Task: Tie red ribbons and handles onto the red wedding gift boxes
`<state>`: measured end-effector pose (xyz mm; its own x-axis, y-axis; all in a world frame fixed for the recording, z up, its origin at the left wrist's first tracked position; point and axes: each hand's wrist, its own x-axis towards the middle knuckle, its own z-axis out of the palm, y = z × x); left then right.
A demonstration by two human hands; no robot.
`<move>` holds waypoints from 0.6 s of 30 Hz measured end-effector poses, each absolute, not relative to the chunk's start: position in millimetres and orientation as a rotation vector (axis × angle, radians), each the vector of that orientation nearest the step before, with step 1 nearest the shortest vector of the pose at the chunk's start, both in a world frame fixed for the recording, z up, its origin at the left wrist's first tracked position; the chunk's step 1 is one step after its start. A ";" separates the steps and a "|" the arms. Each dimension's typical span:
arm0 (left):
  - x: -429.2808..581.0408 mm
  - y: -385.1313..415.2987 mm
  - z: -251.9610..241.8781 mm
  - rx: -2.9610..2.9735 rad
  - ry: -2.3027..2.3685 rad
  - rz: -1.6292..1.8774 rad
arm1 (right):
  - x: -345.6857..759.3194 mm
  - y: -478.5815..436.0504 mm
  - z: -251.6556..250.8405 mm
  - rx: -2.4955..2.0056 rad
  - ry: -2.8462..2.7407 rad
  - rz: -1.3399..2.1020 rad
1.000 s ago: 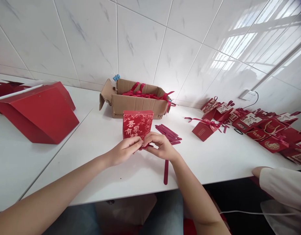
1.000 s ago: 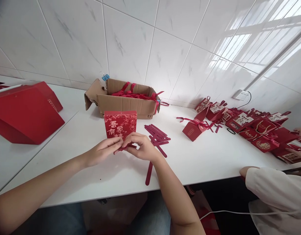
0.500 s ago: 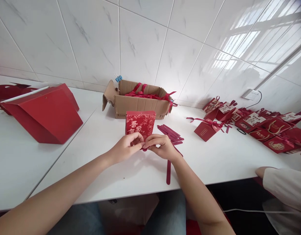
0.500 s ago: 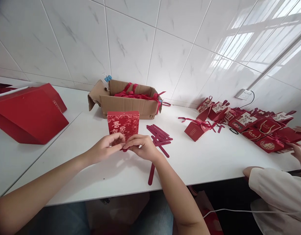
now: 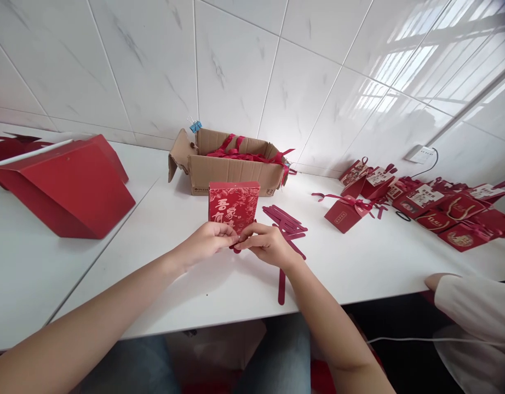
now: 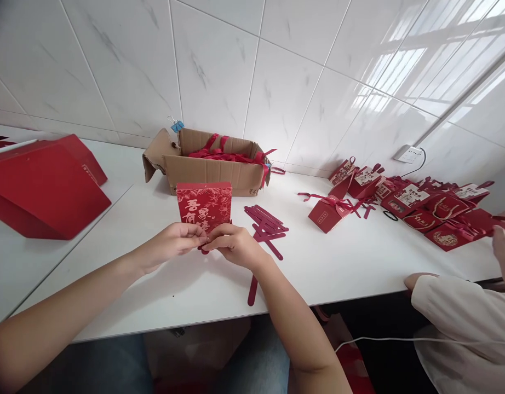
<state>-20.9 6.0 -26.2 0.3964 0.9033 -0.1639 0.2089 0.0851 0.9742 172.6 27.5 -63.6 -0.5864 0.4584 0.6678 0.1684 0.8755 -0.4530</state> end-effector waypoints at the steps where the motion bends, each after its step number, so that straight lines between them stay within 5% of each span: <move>1: -21.4 6.7 -27.6 1.373 1.077 0.704 | 173.0 27.3 -64.1 -0.448 -2.209 0.418; 11: -21.6 5.2 -26.6 1.223 0.990 0.673 | 170.0 22.4 -59.4 -0.438 -2.130 0.509; 18: -37.4 16.0 -19.7 1.672 1.380 1.797 | 183.4 34.2 -57.0 -0.629 -1.488 0.929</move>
<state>-37.4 16.0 -19.7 -0.2611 0.7710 0.5809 0.3626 -0.4794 0.7992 183.4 34.2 -57.0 -0.1416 0.8247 0.5475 -0.1300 0.5328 -0.8362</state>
